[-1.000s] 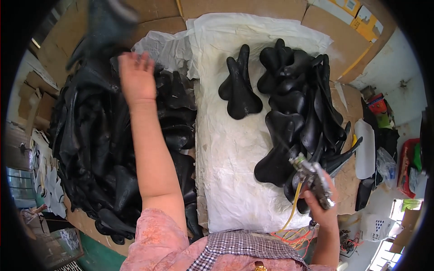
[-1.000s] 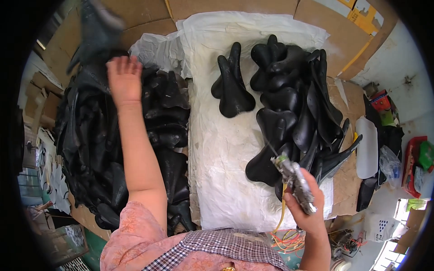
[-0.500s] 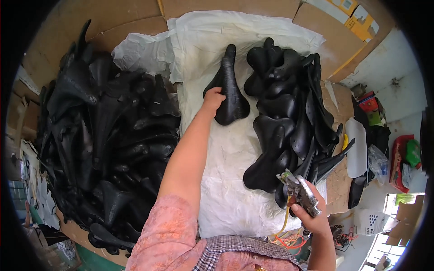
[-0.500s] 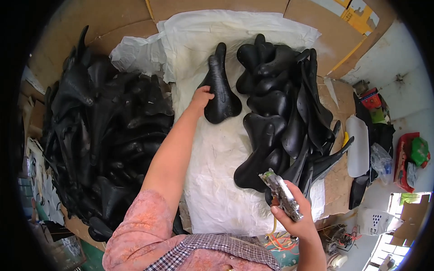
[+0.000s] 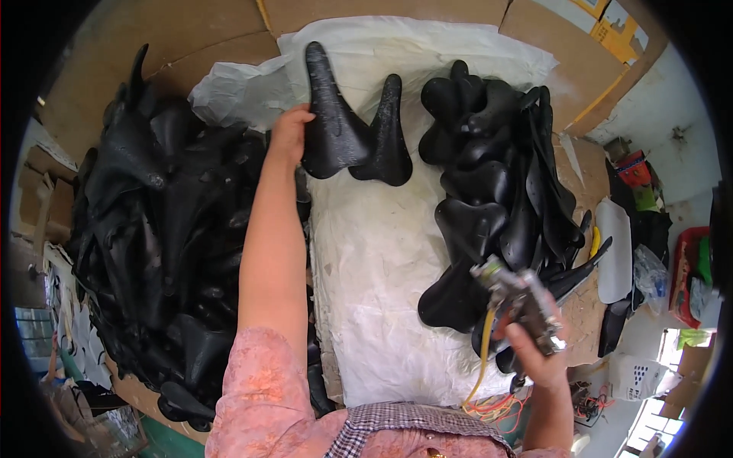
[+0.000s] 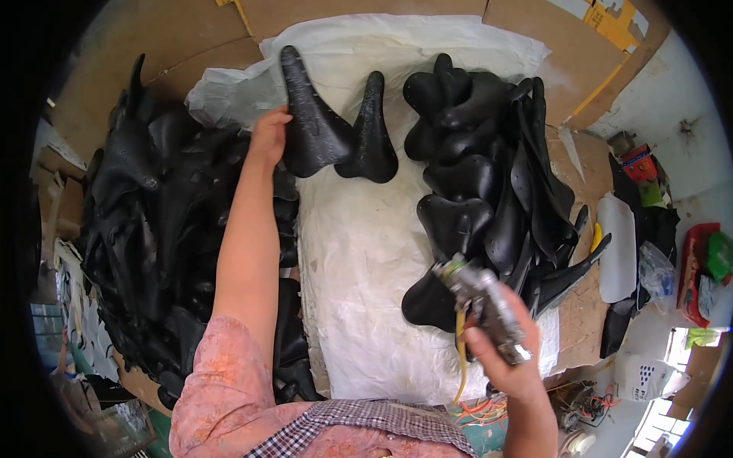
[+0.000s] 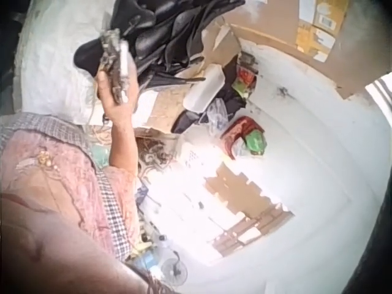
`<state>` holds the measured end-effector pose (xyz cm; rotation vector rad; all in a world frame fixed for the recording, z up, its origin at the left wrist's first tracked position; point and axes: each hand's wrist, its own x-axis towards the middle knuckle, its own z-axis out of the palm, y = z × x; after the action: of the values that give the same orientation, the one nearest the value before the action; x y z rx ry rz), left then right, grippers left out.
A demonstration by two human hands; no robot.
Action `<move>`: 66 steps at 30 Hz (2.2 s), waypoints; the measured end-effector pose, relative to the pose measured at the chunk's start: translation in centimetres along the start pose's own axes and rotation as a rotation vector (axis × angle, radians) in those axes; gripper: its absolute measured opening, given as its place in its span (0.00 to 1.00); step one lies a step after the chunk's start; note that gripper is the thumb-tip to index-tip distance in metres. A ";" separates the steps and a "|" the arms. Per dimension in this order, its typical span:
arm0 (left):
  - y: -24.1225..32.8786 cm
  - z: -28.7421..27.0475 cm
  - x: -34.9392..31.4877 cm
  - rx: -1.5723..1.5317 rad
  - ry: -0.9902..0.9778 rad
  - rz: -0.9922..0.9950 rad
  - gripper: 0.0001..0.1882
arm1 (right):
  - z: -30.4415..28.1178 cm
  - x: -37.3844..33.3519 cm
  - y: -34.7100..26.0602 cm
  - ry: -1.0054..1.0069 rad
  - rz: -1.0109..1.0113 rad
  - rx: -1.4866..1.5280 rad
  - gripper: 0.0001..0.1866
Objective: Arrange bicycle saddles from a storage bag onto a workbench and apply a spray coating.
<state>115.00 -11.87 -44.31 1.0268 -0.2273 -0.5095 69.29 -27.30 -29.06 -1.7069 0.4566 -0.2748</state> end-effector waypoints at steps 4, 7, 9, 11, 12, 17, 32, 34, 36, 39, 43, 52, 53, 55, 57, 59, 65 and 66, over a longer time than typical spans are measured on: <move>-5.2 3.8 3.2 0.091 -0.016 -0.190 0.15 | -0.2 -1.9 2.3 0.002 0.110 -0.050 0.31; -8.4 3.2 4.2 0.244 -0.034 -0.219 0.16 | -0.4 -3.0 2.0 -0.002 0.105 -0.010 0.30; -8.5 3.7 3.5 0.206 -0.145 -0.129 0.16 | -0.6 -3.9 2.3 -0.032 0.100 -0.083 0.30; -7.3 5.6 0.1 0.284 -0.183 -0.055 0.17 | -0.6 -4.1 2.8 -0.077 0.113 -0.087 0.30; -6.2 6.9 -1.9 0.345 -0.198 0.035 0.18 | -0.8 -4.4 2.7 -0.087 0.131 -0.101 0.30; 8.9 1.9 -6.4 0.141 0.149 0.455 0.15 | -1.6 -6.3 3.4 -0.139 0.049 -0.070 0.29; 0.7 18.9 -2.3 0.482 0.147 0.027 0.19 | -10.6 -14.2 3.6 0.002 -0.034 0.089 0.30; -2.5 24.8 0.3 0.718 0.058 0.009 0.23 | -11.3 -15.0 4.1 0.049 0.044 0.106 0.31; -4.8 28.0 3.6 0.831 -0.007 0.017 0.25 | -11.5 -15.6 4.8 0.107 0.059 0.110 0.31; -9.1 30.4 7.1 1.429 -0.146 -0.025 0.28 | -11.6 -15.5 5.8 0.188 0.139 0.031 0.30; -7.9 28.1 10.7 1.497 -0.231 -0.001 0.22 | -11.6 -14.8 6.2 0.209 0.148 0.106 0.30; 3.7 23.3 2.4 0.640 0.043 0.329 0.24 | -11.6 -11.4 5.9 0.042 0.009 0.047 0.31; 5.1 22.4 0.1 0.449 0.013 0.326 0.22 | -11.5 -11.3 5.8 0.014 0.002 0.060 0.31; 5.7 20.5 -5.4 0.277 -0.048 0.278 0.20 | -11.4 -11.5 5.4 -0.020 -0.035 0.054 0.31; 2.7 20.3 -12.3 0.186 -0.037 0.164 0.22 | -11.9 -12.4 5.4 -0.029 -0.079 0.033 0.32; 0.1 20.7 -19.1 0.062 0.101 0.120 0.22 | -12.3 -13.1 5.0 -0.075 -0.075 0.059 0.32; -4.1 15.3 -25.9 -0.285 0.196 0.067 0.19 | -13.5 -15.8 3.6 -0.221 -0.117 0.028 0.32; -5.0 15.1 -26.5 -0.330 0.192 0.022 0.18 | -13.9 -16.5 3.5 -0.236 -0.120 0.027 0.32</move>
<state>84.50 -12.03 -39.53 0.7433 0.0171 -0.4093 48.13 -32.74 -28.69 -1.7182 0.1762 -0.1624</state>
